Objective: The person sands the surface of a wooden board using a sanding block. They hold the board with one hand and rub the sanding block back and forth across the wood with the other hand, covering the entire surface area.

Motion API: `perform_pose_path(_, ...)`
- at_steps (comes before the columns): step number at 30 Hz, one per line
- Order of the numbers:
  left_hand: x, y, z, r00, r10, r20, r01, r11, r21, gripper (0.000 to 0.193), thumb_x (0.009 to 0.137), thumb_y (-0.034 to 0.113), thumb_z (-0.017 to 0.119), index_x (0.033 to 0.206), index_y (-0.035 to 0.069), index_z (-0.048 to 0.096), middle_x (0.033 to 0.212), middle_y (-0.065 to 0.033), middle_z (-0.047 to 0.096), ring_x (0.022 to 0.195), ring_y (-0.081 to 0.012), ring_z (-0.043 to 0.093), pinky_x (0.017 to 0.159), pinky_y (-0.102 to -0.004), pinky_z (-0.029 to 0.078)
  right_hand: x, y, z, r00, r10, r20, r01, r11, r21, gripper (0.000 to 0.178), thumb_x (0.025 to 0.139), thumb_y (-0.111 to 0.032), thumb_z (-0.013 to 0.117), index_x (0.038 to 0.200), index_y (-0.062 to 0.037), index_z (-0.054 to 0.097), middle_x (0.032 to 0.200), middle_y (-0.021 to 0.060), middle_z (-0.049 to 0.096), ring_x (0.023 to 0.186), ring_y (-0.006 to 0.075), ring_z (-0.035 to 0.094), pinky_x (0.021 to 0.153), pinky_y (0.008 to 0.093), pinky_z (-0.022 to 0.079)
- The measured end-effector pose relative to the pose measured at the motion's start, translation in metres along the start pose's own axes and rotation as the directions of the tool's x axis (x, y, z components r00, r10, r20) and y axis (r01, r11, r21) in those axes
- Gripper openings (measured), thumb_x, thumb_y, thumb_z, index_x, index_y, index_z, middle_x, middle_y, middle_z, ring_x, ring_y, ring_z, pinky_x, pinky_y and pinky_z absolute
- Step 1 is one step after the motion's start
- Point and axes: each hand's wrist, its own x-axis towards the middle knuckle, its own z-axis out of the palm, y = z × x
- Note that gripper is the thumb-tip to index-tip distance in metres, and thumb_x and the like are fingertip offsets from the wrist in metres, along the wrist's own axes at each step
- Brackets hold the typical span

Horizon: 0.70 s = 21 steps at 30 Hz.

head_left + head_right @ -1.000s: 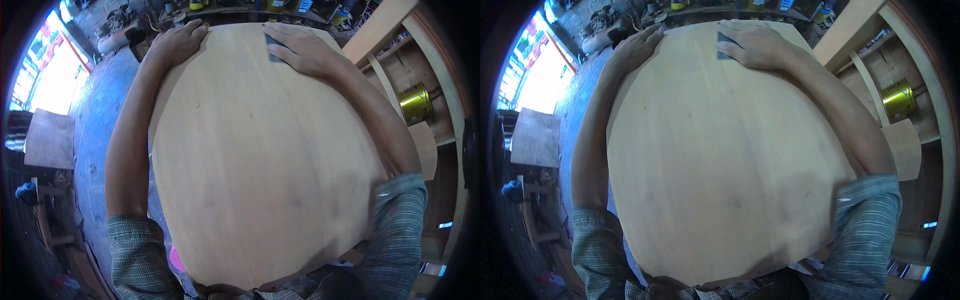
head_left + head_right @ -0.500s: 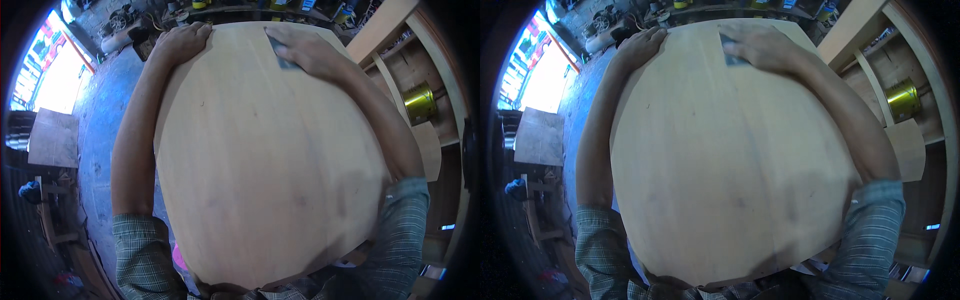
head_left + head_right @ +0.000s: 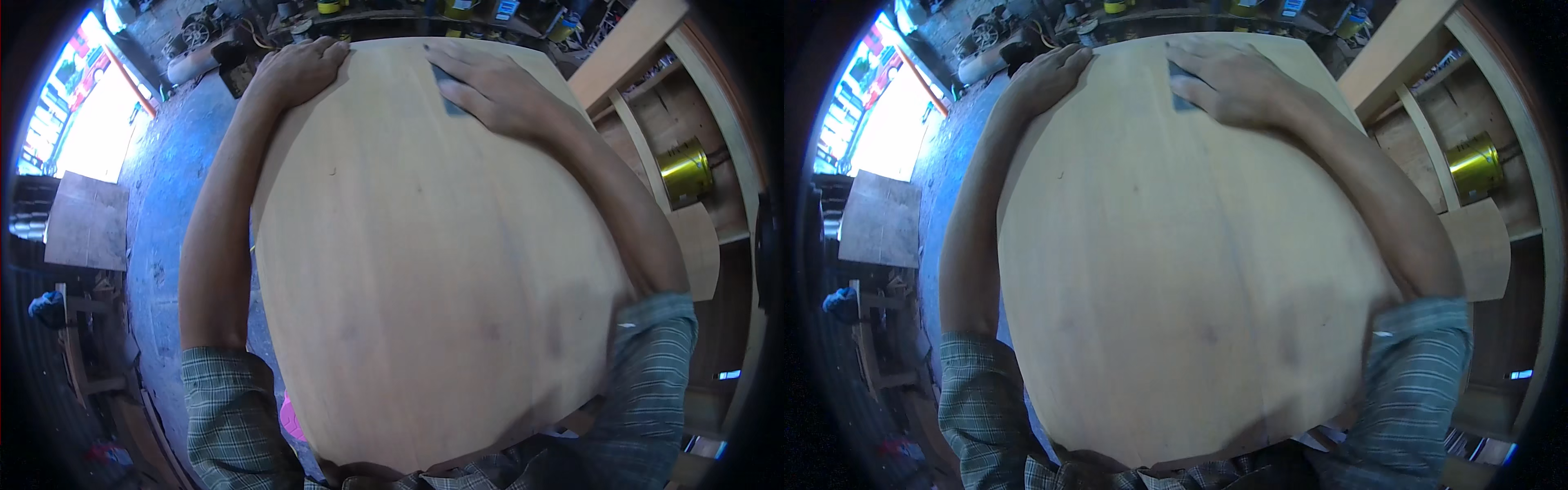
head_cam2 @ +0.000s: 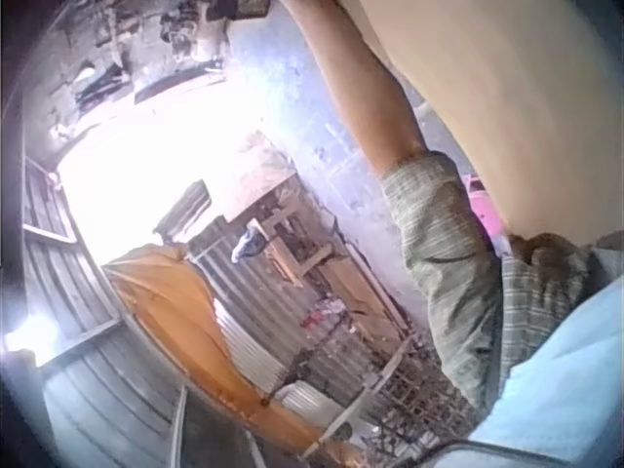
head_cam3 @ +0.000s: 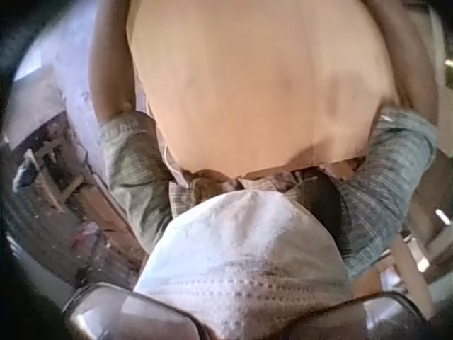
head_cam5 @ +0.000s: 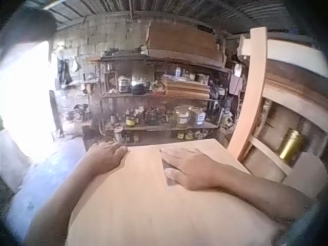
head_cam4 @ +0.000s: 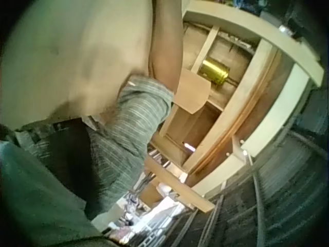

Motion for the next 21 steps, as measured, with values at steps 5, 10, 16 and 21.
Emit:
perform_pose_path(5,0.012,0.007,0.000,0.997,0.060,0.052,-0.063,0.996,0.068,0.046,0.101,0.040,0.028,0.130,0.015,0.055,0.138,-0.0110,0.053,0.125,-0.0335,0.052,0.104,-0.0512,0.040,0.012,0.022,-0.003,0.990,-0.139,-0.015,0.136,0.983,-0.122,0.041,0.098,-0.027,0.040,0.134,-0.0122,0.052,0.151,0.0134,0.038,0.139,0.0314,0.036,0.108,0.0500,0.035)
perform_pose_path(10,-0.003,0.002,-0.002,1.000,0.000,0.020,-0.001,0.999,0.051,0.045,0.101,0.039,0.029,0.130,0.017,0.055,0.141,-0.0096,0.051,0.126,-0.0345,0.051,0.104,-0.0543,0.039,0.020,-0.005,-0.007,0.984,-0.002,0.181,0.023,0.993,-0.116,0.043,0.099,-0.027,0.038,0.136,-0.0092,0.050,0.155,0.0119,0.031,0.142,0.0313,0.031,0.112,0.0497,0.030)
perform_pose_path(16,0.009,0.026,-0.006,0.997,0.059,0.044,-0.061,0.996,0.070,0.043,0.102,0.034,0.028,0.132,0.015,0.053,0.136,-0.0097,0.055,0.123,-0.0333,0.054,0.099,-0.0532,0.043,0.017,0.015,-0.004,0.989,0.079,0.126,-0.091,0.991,0.093,0.055,0.102,-0.034,0.032,0.149,-0.0073,0.031,0.156,0.0124,0.030,0.145,0.0308,0.025,0.117,0.0506,0.018)
perform_pose_path(21,0.000,-0.008,-0.003,0.995,0.084,0.046,-0.089,0.986,0.138,0.044,0.103,0.035,0.027,0.133,0.015,0.052,0.137,-0.0103,0.054,0.123,-0.0331,0.054,0.100,-0.0526,0.043,0.002,-0.028,-0.003,0.994,-0.022,0.109,0.011,0.995,0.096,0.053,0.100,-0.029,0.036,0.148,-0.0081,0.033,0.155,0.0140,0.032,0.146,0.0294,0.023,0.118,0.0465,0.015)
